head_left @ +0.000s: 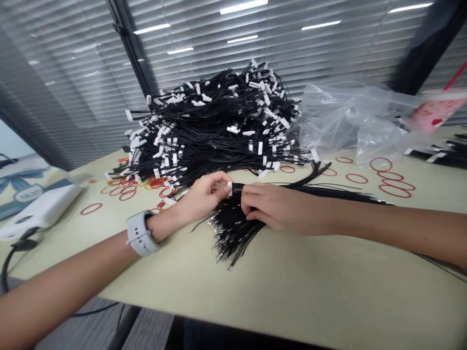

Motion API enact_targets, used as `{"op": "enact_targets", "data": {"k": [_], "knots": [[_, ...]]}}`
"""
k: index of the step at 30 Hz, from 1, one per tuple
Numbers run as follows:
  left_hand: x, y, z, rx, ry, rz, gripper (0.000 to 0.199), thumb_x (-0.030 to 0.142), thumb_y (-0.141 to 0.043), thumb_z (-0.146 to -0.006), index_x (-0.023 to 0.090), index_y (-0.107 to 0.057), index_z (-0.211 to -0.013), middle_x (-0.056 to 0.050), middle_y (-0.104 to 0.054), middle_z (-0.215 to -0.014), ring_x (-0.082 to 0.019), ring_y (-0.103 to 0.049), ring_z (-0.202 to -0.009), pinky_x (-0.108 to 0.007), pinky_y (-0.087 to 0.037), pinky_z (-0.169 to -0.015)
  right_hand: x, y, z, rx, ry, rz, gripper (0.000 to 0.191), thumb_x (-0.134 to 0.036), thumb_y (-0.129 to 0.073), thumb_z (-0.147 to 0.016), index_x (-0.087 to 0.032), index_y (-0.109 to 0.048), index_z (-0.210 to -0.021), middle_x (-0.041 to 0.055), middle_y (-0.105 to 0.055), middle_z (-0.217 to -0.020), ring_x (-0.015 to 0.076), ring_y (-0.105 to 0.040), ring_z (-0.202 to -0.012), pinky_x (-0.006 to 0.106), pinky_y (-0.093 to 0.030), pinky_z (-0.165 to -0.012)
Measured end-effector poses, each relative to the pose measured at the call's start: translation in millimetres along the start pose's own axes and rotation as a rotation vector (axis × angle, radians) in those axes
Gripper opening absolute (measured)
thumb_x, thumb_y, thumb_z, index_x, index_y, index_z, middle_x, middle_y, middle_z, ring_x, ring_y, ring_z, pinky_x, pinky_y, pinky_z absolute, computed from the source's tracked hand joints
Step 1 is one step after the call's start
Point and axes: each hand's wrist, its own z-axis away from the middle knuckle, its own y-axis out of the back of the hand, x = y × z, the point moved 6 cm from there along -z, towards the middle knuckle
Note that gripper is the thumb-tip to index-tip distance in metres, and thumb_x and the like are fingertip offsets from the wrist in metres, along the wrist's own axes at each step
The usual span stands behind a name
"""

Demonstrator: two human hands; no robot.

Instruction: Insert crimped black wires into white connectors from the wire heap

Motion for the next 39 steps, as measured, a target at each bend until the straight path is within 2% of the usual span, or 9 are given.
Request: {"op": "enact_targets", "data": {"k": [6,9,12,16,19,24,30,39], "knots": [[-5.8,1.9,-3.0,0.007,0.049,0.171,0.007,0.021,-0.05,-0.08,0.015,-0.049,-0.08,0.001,-0.049,-0.068,-0.009,-0.045,-0.061,-0.022,-0.033,-0.057,11.6,9.1,0.4,0.163,-0.239,-0.078,0.01,-0.018,-0.043,-0.083,-0.017,-0.047,-0.075,-0.0014,-0.054,-0.069,0.0092,-0.046,-0.063,0.024,-0.033,-0.058],[-7.4,2.8,-4.1,-0.008,0.049,0.196,0.006,0.021,-0.05,-0.08,0.014,-0.049,-0.081,0.001,-0.05,-0.069,-0.009,-0.046,-0.063,-0.023,-0.034,-0.061,16.9,7.1,0.3,0.226,-0.3,-0.181,0.009,-0.02,-0.047,-0.082,-0.019,-0.055,-0.086,-0.0018,-0.059,-0.074,0.0091,-0.05,-0.066,0.024,-0.035,-0.062],[-8.7,4.0,-5.2,-0.025,0.045,0.212,0.006,0.02,-0.051,-0.079,0.014,-0.05,-0.081,0.001,-0.051,-0.07,-0.01,-0.047,-0.066,-0.025,-0.036,-0.067,18.3,5.9,-0.9,0.257,-0.259,-0.236,0.016,-0.021,-0.049,-0.081,-0.02,-0.06,-0.093,-0.0016,-0.063,-0.081,0.0088,-0.054,-0.071,0.023,-0.037,-0.067],[-11.3,4.7,-7.0,-0.036,0.076,0.212,0.005,0.019,-0.05,-0.079,0.014,-0.05,-0.08,0.0,-0.052,-0.068,-0.01,-0.048,-0.067,-0.027,-0.037,-0.069,19.5,7.7,-1.2,0.262,-0.213,-0.163,0.014,-0.024,-0.052,-0.079,-0.019,-0.064,-0.077,-0.0013,-0.063,-0.076,0.0094,-0.053,-0.07,0.024,-0.037,-0.067],[-11.7,5.7,-7.5,-0.028,0.085,0.21,0.005,0.019,-0.051,-0.079,0.014,-0.05,-0.079,0.0,-0.053,-0.068,-0.01,-0.049,-0.067,-0.027,-0.037,-0.069,24.9,10.6,0.0,0.311,-0.246,-0.168,0.011,-0.025,-0.054,-0.078,-0.019,-0.063,-0.075,-0.0023,-0.061,-0.071,0.0085,-0.051,-0.065,0.023,-0.037,-0.063],[-11.5,5.2,-6.6,-0.038,0.098,0.209,0.006,0.021,-0.052,-0.078,0.015,-0.05,-0.08,0.0,-0.053,-0.069,-0.01,-0.048,-0.065,-0.024,-0.035,-0.063,32.6,11.3,0.6,0.398,-0.281,-0.276,0.015,-0.019,-0.052,-0.079,-0.02,-0.063,-0.088,-0.0015,-0.063,-0.079,0.0083,-0.054,-0.068,0.023,-0.039,-0.065],[-9.0,1.7,-5.4,-0.052,0.082,0.224,0.008,0.021,-0.053,-0.078,0.014,-0.051,-0.08,0.0,-0.053,-0.07,-0.01,-0.048,-0.065,-0.024,-0.035,-0.062,31.9,9.2,0.5,0.405,-0.294,-0.287,0.011,-0.024,-0.053,-0.078,-0.019,-0.062,-0.077,-0.0022,-0.059,-0.071,0.0072,-0.05,-0.061,0.021,-0.036,-0.058],[-15.0,2.9,-3.7,-0.027,0.176,0.33,0.006,0.019,-0.054,-0.078,0.014,-0.051,-0.079,0.0,-0.054,-0.067,-0.009,-0.051,-0.064,-0.024,-0.038,-0.064,43.3,8.5,1.0,0.436,-0.37,-0.286,0.014,-0.026,-0.054,-0.077,-0.018,-0.063,-0.071,-0.0016,-0.058,-0.064,0.0069,-0.048,-0.056,0.022,-0.035,-0.056]]}}
